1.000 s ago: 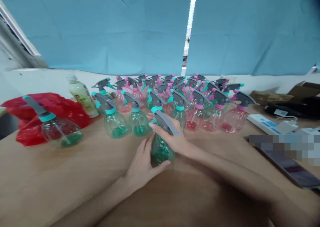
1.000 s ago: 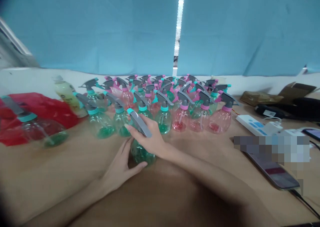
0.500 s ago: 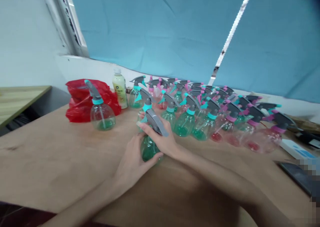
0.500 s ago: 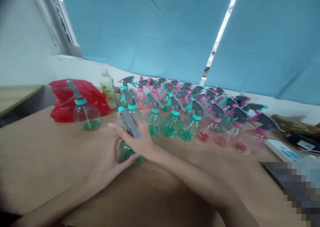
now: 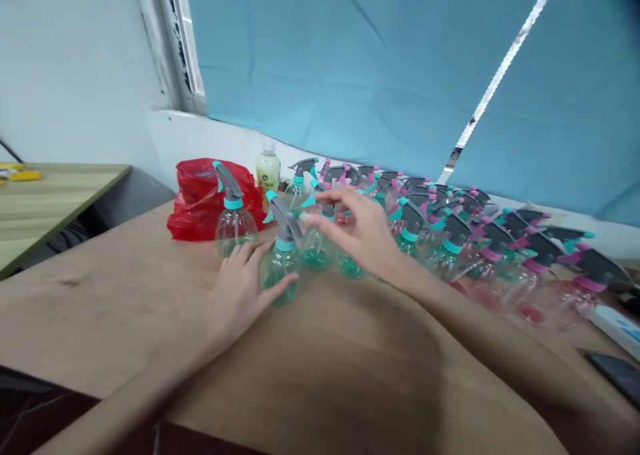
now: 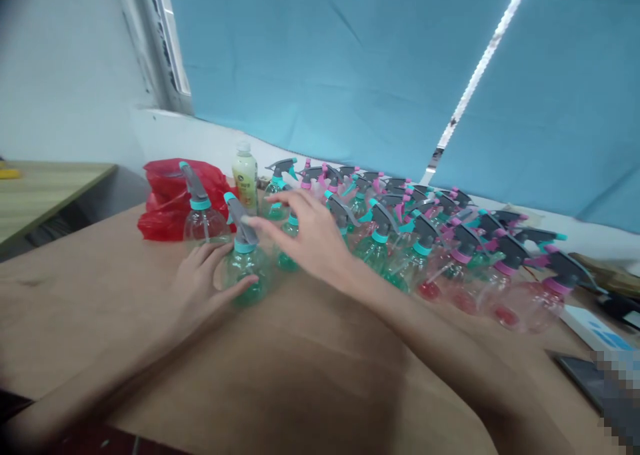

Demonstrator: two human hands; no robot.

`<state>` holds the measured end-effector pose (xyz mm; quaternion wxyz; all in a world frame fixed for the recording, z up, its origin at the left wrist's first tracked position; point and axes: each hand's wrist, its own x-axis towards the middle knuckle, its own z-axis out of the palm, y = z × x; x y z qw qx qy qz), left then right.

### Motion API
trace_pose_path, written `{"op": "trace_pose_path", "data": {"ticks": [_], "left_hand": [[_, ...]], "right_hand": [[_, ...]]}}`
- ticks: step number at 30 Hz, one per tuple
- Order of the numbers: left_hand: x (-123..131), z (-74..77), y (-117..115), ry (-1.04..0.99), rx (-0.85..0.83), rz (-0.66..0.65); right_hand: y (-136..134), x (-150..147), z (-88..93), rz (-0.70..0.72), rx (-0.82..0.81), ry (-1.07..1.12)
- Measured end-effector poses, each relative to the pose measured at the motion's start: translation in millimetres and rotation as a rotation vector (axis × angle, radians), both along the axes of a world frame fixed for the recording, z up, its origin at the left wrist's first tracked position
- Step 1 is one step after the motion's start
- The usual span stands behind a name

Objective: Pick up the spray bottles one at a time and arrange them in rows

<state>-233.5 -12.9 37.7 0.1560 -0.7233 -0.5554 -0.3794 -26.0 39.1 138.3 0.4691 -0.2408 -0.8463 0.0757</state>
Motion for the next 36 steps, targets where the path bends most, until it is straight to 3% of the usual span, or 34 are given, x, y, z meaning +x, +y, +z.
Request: {"op": "trace_pose_path", "data": {"ticks": [3, 5, 10, 16, 29, 36], "left_hand": [[-5, 9.1, 10, 0.028, -0.028, 0.079], [-6, 14.7, 14, 0.045, -0.044, 0.114], [-4, 21.5, 22, 0.107, -0.058, 0.174], [-8, 25.3, 34, 0.213, -0.062, 0.296], [-4, 30.5, 48, 0.265, -0.071, 0.338], [-7, 26.8, 32, 0.226, 0.002, 0.339]], "right_hand": [[13, 0, 13.3, -0.172, 0.199, -0.052], [23, -4, 17.3, -0.283, 0.236, -0.136], [44, -16, 18.1, -0.474, 0.184, -0.314], [51, -27, 25.8, -0.635, 0.024, -0.481], [66, -26, 18.1, -0.606, -0.012, -0.617], [58, -21, 16.1, -0.536, -0.009, -0.606]]}}
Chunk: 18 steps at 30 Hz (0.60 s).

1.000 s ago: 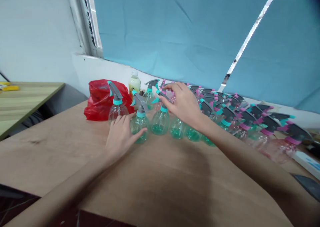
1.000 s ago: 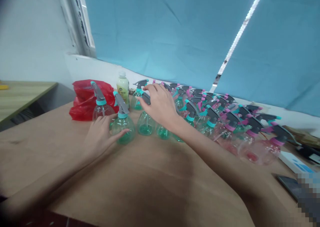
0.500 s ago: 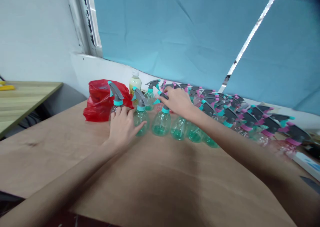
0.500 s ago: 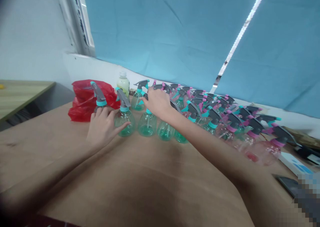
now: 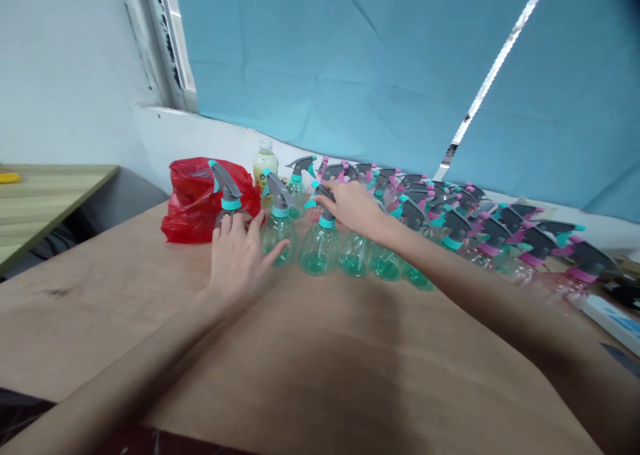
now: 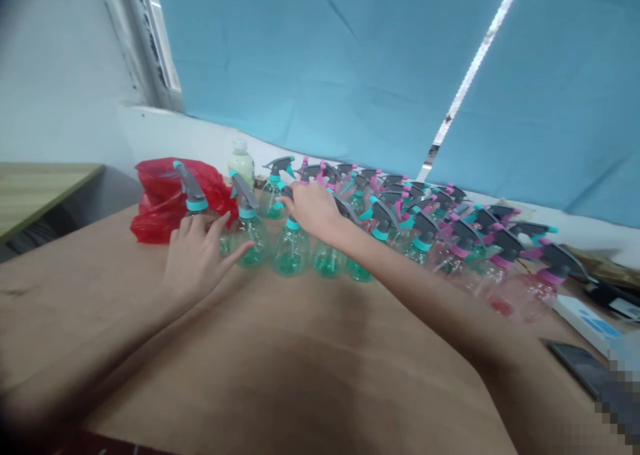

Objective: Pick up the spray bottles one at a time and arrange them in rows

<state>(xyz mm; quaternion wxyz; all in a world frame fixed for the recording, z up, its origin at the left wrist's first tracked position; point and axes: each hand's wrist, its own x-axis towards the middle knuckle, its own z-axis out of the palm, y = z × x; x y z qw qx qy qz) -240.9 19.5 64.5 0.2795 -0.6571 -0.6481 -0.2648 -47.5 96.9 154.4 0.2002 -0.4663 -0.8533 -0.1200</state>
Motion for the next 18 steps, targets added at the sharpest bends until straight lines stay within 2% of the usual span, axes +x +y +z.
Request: {"op": "trace_pose_path", "data": {"ticks": [2, 5, 9, 14, 18], "left_hand": [[2, -1.6, -9, -0.002, 0.025, -0.036], [11, -6.6, -25, -0.034, 0.027, -0.168], [35, -20.9, -40, -0.182, -0.078, -0.370], [67, -38.9, -46, -0.415, -0.253, -0.484], [96, -43.8, -47, -0.531, -0.318, -0.583]], "right_hand": [[-6, 3, -1.2, 0.014, -0.001, 0.008], [-16, 8, -2.7, 0.031, -0.007, 0.023], [-35, 18, -4.4, 0.059, -0.022, 0.029], [-65, 40, -6.4, 0.079, -0.042, 0.025], [-89, 65, -6.1, 0.106, -0.059, 0.032]]}}
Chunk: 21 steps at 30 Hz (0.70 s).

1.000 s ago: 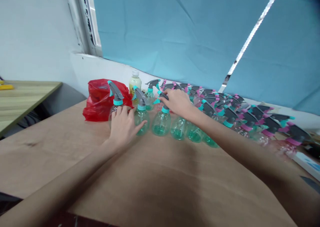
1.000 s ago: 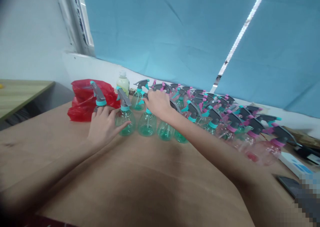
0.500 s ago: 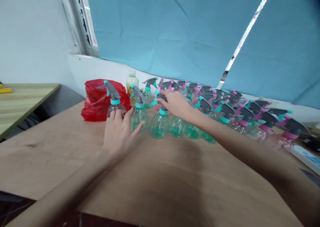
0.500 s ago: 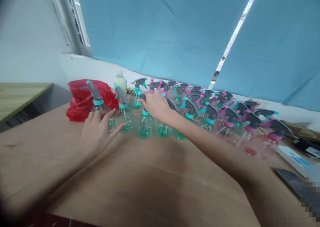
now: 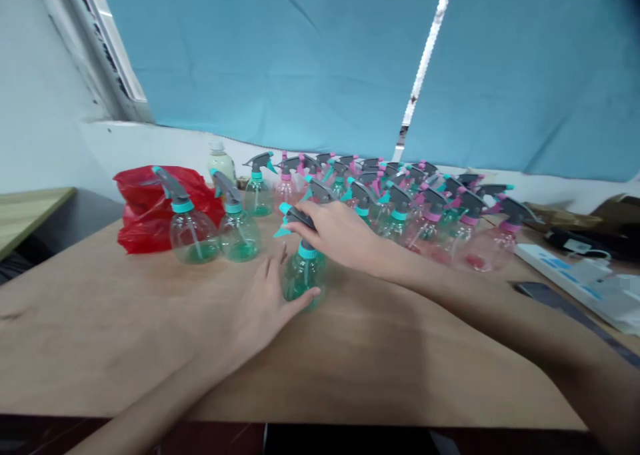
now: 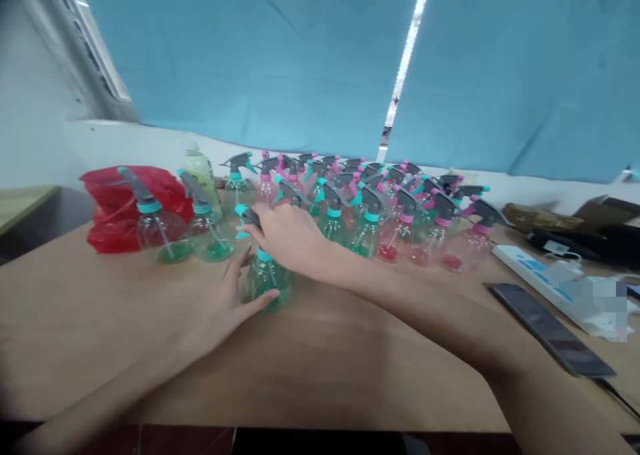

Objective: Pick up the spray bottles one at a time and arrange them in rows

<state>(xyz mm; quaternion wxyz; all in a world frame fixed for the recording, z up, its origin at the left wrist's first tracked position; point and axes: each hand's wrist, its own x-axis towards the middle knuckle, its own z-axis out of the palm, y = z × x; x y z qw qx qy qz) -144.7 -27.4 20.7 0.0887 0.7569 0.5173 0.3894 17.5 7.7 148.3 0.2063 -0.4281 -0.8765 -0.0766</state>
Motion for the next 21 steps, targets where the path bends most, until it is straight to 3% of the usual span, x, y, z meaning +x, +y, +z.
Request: {"op": "trace_pose_path", "data": {"ticks": [7, 12, 17, 21], "left_hand": [[65, 2.3, -3, 0.038, -0.034, -0.077], [109, 2.2, 4, 0.034, -0.034, -0.181], [137, -4.0, 15, 0.033, -0.042, -0.215], [152, -5.9, 22, 0.026, -0.067, -0.254]], "right_hand": [[-19, 62, -2.7, 0.016, -0.078, 0.107], [-21, 123, -8.7, 0.180, -0.288, 0.377], [-19, 173, -28.5, 0.222, -0.438, 0.540], [-14, 186, -47.0, 0.213, -0.451, 0.625]]}}
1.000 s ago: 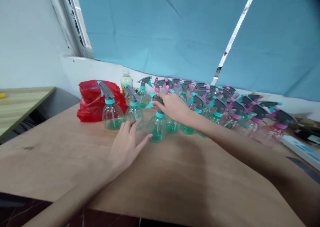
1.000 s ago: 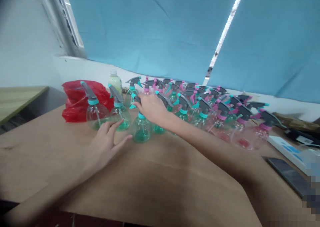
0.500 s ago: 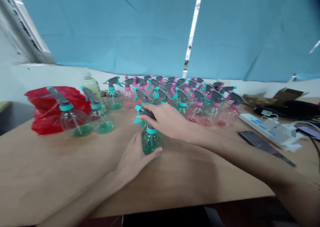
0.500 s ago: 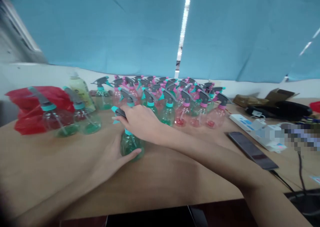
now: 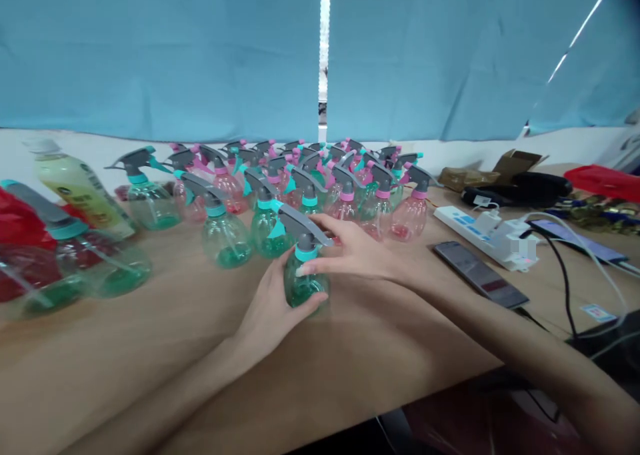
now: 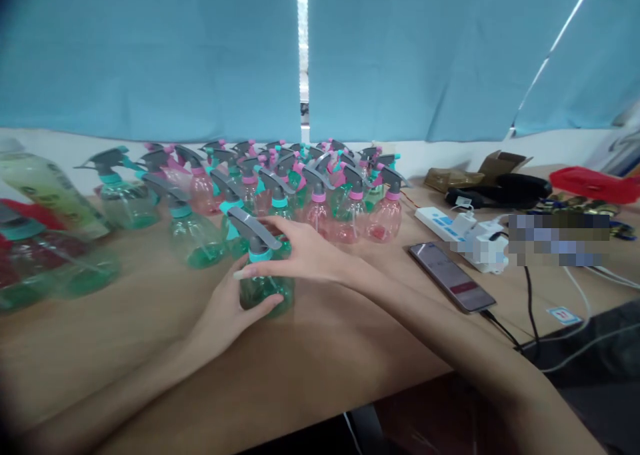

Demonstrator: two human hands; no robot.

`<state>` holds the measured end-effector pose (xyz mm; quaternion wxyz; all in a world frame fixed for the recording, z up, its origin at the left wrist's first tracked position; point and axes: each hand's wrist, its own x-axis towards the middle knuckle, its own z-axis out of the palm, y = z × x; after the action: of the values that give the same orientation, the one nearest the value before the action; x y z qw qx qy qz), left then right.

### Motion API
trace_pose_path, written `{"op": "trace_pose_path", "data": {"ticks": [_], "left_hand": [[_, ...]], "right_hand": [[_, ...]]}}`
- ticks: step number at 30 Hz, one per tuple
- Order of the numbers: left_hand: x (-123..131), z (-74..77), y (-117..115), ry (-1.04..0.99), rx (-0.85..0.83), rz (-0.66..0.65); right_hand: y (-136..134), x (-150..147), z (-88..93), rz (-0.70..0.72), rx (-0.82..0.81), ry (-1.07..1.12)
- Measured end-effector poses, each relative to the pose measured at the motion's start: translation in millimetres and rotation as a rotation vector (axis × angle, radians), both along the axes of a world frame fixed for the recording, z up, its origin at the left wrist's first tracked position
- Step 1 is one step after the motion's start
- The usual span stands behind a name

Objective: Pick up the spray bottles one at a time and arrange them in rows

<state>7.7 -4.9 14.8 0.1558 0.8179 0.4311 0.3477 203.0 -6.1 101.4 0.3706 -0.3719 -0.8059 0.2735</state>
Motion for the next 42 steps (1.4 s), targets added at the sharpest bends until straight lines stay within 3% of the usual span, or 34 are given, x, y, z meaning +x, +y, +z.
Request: {"op": "trace_pose_path", "data": {"ticks": [5, 11, 17, 22, 28, 42], "left_hand": [[16, 4.4, 6, -0.011, -0.017, -0.080], [22, 4.3, 17, -0.010, -0.080, -0.116], [12, -1.2, 23, 0.039, -0.072, -0.170], [-12, -7.5, 23, 0.217, -0.069, -0.198], [-38, -13.6, 25, 0.397, 0.009, -0.205], [-38, -18.0, 25, 0.457, 0.038, -0.197]], "right_hand": [[14, -10, -10.5, -0.031, -0.053, 0.168], [32, -20, -20.2, 0.045, -0.074, 0.403], [37, -21, -22.3, 0.023, -0.043, 0.365], [38, -16, -22.5, 0.030, -0.020, 0.368], [39, -5, -22.1, -0.078, 0.032, 0.257], [34, -5, -17.8, -0.135, 0.030, 0.208]]}}
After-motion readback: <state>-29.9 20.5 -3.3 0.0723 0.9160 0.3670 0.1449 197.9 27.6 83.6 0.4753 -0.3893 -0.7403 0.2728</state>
